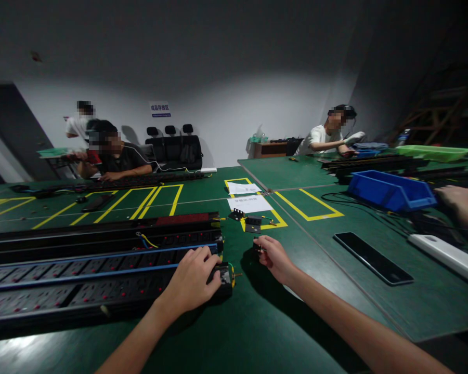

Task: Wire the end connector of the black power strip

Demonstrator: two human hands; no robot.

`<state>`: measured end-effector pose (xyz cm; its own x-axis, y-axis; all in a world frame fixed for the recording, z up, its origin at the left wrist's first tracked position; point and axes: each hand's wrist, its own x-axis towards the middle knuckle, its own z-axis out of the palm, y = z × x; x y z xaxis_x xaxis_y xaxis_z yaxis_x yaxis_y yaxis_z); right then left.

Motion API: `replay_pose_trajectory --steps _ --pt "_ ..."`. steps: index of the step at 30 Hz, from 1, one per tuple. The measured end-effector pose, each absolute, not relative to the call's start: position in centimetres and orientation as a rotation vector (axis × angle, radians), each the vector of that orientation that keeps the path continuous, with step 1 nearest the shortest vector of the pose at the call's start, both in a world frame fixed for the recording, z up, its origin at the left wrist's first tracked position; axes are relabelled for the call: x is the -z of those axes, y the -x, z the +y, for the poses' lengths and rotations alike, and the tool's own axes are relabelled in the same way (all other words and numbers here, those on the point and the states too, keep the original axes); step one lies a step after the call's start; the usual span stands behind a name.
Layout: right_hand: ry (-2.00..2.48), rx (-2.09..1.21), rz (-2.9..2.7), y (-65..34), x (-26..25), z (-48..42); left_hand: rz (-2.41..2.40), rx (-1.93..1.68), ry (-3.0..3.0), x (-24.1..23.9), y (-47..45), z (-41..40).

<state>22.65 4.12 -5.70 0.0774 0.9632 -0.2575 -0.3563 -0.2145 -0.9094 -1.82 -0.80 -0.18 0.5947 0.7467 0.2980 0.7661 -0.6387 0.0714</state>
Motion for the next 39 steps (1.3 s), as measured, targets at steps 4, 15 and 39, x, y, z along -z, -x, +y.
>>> replay_pose_trajectory --steps 4,15,39 --pt "1.160 -1.436 -0.739 -22.65 5.66 4.08 -1.307 0.464 2.753 0.12 1.85 -0.90" --pt "1.178 -1.400 -0.772 -22.56 5.78 4.13 -1.299 0.464 2.742 0.25 1.80 -0.78" --pt "1.170 -1.422 -0.823 -22.66 5.72 3.98 -1.298 0.458 2.755 0.32 1.88 -0.82"
